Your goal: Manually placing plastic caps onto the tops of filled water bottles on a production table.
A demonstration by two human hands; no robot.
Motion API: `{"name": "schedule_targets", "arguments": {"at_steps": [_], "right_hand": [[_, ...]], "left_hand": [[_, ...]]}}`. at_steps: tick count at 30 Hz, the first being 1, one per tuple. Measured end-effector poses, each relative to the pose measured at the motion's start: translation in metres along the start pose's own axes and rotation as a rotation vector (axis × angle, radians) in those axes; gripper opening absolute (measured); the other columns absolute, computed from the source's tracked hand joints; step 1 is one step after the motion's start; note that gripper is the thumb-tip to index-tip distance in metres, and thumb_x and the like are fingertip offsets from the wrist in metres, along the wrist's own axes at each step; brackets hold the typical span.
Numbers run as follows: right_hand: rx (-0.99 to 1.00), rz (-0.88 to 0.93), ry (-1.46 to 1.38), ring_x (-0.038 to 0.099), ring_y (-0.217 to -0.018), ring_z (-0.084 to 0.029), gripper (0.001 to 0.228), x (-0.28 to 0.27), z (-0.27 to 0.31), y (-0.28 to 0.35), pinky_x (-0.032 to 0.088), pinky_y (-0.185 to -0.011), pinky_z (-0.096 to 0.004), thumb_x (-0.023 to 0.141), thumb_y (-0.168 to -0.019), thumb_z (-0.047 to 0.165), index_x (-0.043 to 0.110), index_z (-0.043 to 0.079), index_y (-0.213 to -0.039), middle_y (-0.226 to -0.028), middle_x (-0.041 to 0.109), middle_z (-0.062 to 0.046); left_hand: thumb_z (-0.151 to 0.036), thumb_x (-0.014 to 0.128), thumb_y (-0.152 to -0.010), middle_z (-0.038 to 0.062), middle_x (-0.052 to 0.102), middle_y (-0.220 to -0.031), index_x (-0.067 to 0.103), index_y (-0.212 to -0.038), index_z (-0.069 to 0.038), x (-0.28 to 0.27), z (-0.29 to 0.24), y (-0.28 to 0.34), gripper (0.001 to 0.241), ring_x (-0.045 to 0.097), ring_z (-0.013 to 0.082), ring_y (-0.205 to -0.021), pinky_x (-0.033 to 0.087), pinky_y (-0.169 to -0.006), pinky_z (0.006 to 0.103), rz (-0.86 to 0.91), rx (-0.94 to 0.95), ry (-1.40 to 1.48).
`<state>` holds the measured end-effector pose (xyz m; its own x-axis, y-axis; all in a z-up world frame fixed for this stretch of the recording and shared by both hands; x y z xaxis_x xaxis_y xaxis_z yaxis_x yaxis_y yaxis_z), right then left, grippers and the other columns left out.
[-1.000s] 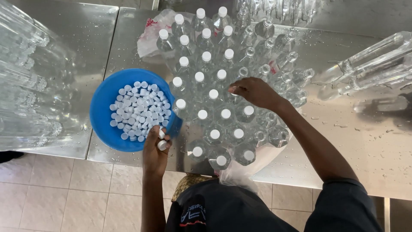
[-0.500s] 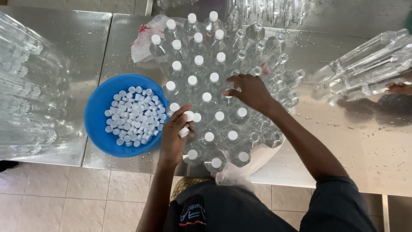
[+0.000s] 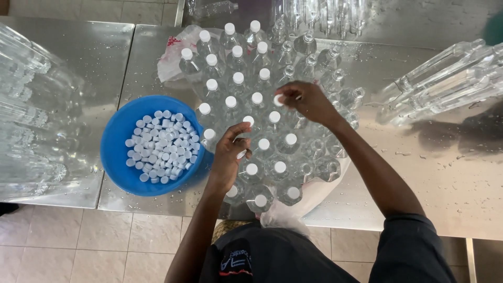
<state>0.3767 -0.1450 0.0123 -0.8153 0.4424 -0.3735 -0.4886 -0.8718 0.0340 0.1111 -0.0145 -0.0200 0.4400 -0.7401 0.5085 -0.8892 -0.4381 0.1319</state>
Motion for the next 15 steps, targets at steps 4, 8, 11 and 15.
{"name": "schedule_targets", "arguments": {"at_steps": [4, 8, 11, 15], "right_hand": [[-0.074, -0.121, 0.573, 0.07, -0.108, -0.033, 0.017, -0.017, -0.029, -0.031, 0.053, -0.103, -0.059, 0.077, -0.11, 0.031, 0.082, 0.02, -0.121, -0.105, 0.071, -0.008], [0.023, -0.044, 0.689, 0.068, -0.111, -0.023, 0.022, -0.021, -0.048, -0.04, 0.034, -0.117, -0.062, 0.07, -0.112, 0.044, 0.078, 0.029, -0.126, -0.105, 0.073, 0.004], [0.137, 0.062, 0.579, 0.073, -0.114, -0.026, 0.023, -0.022, -0.037, -0.042, 0.033, -0.118, -0.06, 0.068, -0.109, 0.03, 0.077, 0.028, -0.13, -0.111, 0.079, 0.002], [0.234, 0.171, 0.618, 0.073, -0.118, -0.029, 0.031, -0.021, -0.027, -0.048, 0.029, -0.12, -0.06, 0.06, -0.111, 0.032, 0.073, 0.026, -0.139, -0.115, 0.081, -0.002]], "left_hand": [[0.011, 0.054, -0.092, 0.008, 0.056, -0.138, 0.056, -0.148, -0.004, -0.018, -0.017, 0.019, 0.058, 0.058, 0.0157, -0.113, 0.055, -0.095, 0.0297, -0.038, -0.079, 0.276], [0.012, 0.055, -0.092, 0.008, 0.059, -0.141, 0.057, -0.143, -0.006, -0.046, -0.015, 0.037, 0.054, 0.063, 0.0168, -0.118, 0.057, -0.098, 0.0307, -0.071, -0.03, 0.337], [0.01, 0.057, -0.099, 0.013, 0.059, -0.141, 0.055, -0.141, -0.006, -0.064, -0.011, 0.047, 0.045, 0.065, 0.0232, -0.121, 0.057, -0.103, 0.0354, -0.132, -0.005, 0.43], [0.006, 0.056, -0.101, 0.013, 0.057, -0.139, 0.055, -0.137, -0.006, -0.074, -0.007, 0.051, 0.038, 0.065, 0.0261, -0.124, 0.054, -0.112, 0.0421, -0.191, -0.014, 0.442]]}}
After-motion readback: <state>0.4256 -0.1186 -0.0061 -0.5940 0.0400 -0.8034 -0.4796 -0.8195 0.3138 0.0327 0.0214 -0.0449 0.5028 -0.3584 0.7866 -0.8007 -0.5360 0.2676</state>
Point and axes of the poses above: each hand's wrist, its own y-axis away from the middle knuckle, its own x-axis out of the palm, z = x × y, the point moved 2 cm from there along -y, towards the middle knuckle
